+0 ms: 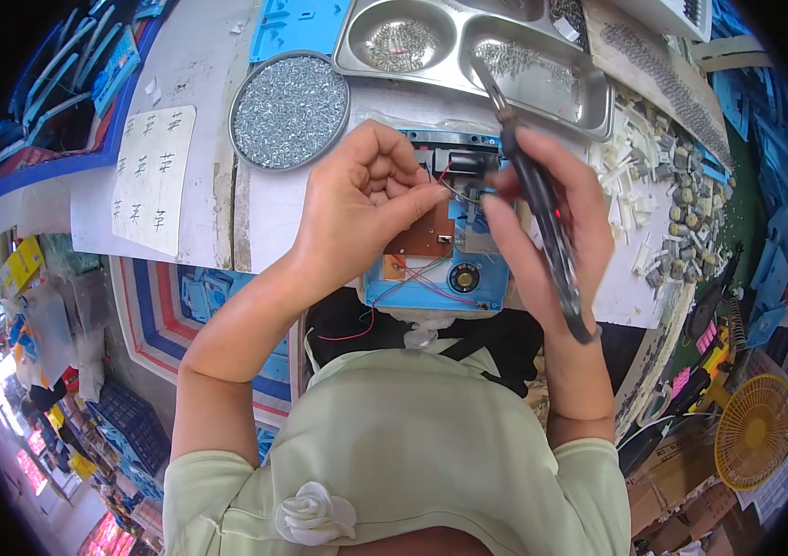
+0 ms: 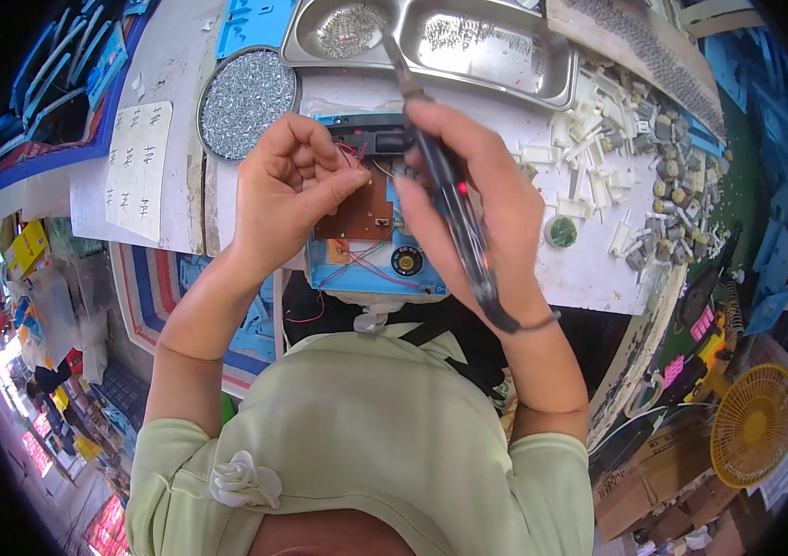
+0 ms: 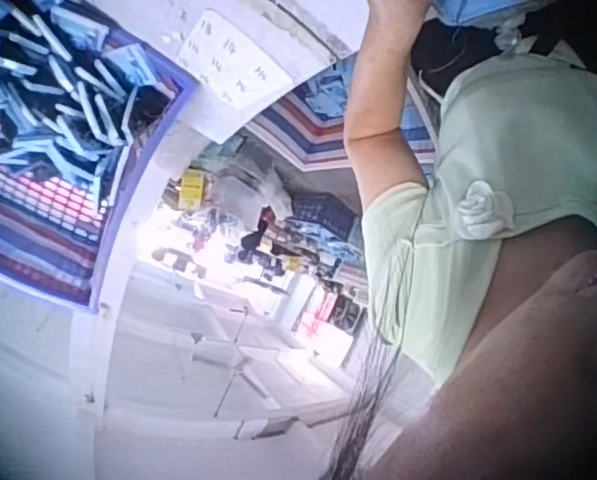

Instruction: Assembling the internal components and housing of a blue electronic device using a soldering iron and an electric screwdriver.

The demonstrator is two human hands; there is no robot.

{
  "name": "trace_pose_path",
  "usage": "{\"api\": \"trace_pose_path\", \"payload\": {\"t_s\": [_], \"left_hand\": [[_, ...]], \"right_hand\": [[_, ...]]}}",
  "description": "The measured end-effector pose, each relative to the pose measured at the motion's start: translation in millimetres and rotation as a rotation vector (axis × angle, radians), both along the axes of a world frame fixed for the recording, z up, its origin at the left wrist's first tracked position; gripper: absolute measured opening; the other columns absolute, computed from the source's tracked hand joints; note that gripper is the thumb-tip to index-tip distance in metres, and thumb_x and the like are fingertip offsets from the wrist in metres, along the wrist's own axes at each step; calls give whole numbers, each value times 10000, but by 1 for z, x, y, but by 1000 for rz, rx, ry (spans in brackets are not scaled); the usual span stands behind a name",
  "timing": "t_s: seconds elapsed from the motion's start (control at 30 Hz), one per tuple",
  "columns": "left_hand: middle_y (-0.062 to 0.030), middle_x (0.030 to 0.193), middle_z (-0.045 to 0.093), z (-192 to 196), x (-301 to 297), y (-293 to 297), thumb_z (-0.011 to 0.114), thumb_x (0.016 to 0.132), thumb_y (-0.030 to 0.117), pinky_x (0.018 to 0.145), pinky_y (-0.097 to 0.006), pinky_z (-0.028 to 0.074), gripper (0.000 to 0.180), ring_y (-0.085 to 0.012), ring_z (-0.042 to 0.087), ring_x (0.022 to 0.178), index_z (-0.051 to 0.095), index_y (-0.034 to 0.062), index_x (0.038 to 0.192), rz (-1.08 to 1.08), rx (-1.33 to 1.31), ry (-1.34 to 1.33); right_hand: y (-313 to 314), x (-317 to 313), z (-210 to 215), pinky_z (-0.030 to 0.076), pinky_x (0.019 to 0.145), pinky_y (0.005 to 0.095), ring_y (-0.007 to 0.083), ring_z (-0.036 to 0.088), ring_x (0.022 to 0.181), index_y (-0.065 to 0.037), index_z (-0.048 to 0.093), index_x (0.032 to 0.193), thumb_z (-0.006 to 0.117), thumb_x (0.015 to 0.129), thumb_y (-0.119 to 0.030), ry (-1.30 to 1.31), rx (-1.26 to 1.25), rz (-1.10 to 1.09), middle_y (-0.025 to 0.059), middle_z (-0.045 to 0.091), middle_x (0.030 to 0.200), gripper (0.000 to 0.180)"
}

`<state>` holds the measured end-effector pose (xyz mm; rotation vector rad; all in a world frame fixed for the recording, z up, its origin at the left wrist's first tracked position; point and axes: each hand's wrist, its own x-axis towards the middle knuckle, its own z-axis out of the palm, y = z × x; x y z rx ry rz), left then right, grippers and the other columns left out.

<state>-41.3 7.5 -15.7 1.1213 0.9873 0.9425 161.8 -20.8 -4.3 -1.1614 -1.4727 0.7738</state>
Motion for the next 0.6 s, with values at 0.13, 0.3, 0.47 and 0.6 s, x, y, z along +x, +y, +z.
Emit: {"api": "trace_pose_path", "payload": {"t_s": [0.13, 0.3, 0.47, 0.6], "left_hand": [[-12, 903, 695, 1, -3, 2, 768, 913, -22, 685, -177, 513, 156, -20, 631, 778, 654, 2, 1017, -62, 79, 218], [-40, 845, 719, -2, 6, -2, 766, 912, 2, 626, -236, 537, 103, -67, 661, 708, 695, -15, 986, 5, 203, 232], [-90, 852, 725, 0, 8, -1, 756, 901, 13, 641, -286, 552, 97, -156, 698, 718, 732, -6, 993, 4, 571, 455], [-100, 858, 716, 3, 6, 1, 738, 911, 12, 646, -295, 558, 92, -168, 706, 729, 734, -14, 999, -58, 601, 434]], "right_hand": [[21, -16, -1, 575, 805, 268, 126, 714, 879, -68, 609, 1372, 746, 868, 53, 206, -150, 70, 76, 719, 1008, 536], [18, -19, -11, 575, 797, 275, 141, 701, 882, -54, 602, 1367, 749, 850, 92, 12, 9, 14, 79, 693, 998, 557], [9, -12, -7, 562, 763, 308, 197, 682, 843, -67, 633, 1339, 756, 797, 104, -162, 194, 47, 94, 673, 984, 581], [4, -8, -7, 559, 780, 328, 219, 679, 833, -77, 648, 1321, 751, 769, 110, -186, 247, 33, 112, 677, 1018, 592]]}}
